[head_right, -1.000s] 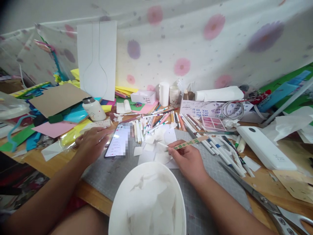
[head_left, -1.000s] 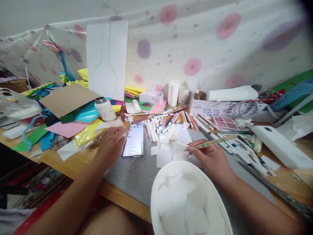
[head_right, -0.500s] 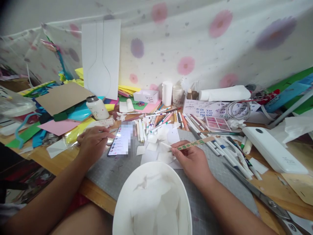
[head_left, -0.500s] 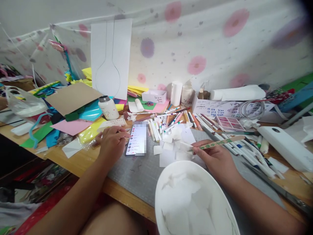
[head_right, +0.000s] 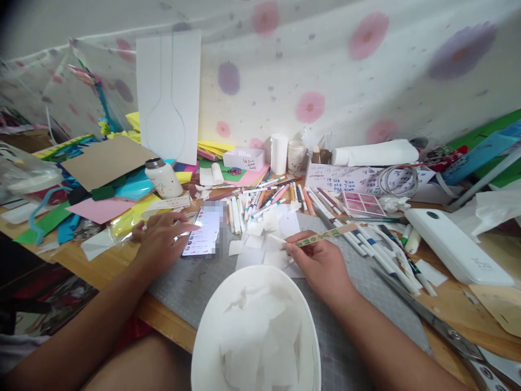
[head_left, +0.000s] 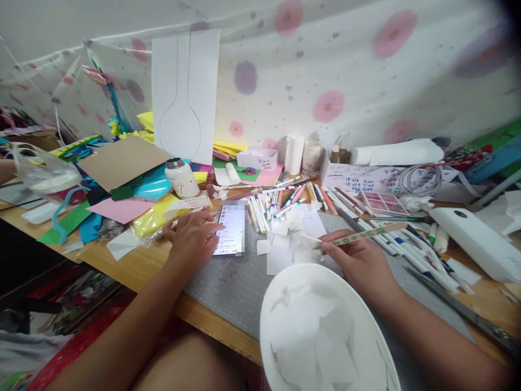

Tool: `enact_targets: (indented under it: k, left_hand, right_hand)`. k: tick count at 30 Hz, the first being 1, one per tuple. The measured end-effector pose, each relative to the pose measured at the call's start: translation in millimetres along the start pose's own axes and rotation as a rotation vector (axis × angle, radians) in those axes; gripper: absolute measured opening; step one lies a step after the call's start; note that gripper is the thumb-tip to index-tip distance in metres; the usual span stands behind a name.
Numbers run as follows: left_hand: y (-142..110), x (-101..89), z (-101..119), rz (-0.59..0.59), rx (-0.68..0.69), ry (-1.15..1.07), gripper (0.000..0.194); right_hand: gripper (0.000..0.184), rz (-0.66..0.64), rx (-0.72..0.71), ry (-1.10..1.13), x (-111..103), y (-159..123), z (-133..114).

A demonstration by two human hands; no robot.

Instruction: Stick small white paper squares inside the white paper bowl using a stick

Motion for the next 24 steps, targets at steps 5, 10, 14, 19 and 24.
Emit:
enact_targets:
  k: [5,10,14,19,24]
  left_hand:
    - [-0.4,1.4,0.2,-0.025,0.002,0.015,0.039]
    - [2.5,3.7,-1.7,-0.037,-0.005,0.017,0.042]
    - [6.7,6.1,-4.9,-0.03,-0.032,0.012,0.044]
    - [7.7,7.3,-7.4,-0.021,-0.036,-0.008,0.044]
    - [1.9,0.6,-7.7,0.038,-0.034,-0.028,0.043]
  right_hand:
    - [0.02,-0.003,0.009,-0.007,0.5,-0.5,-1.9]
    - [0.02,-0.005,0.011,-0.011,0.7,-0.5,-0.5]
    - [0.022,-0.012,0.002,-0.01,0.8,-0.3,0.1]
    - [0.021,-0.01,-0.004,-0.015,0.5,-0.7,0.4]
    - [0.022,-0.008,-0.013,-0.017,-0.1,0.0,-0.3]
Point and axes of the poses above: each hand's wrist, its own y-axis towards the middle knuckle, its own x-axis out of the palm, z = x × y, the point moved 4 cm from there along y, towards the middle knuckle, and after that the axes turned 12 degrees about -y, right-handed, at the moved point
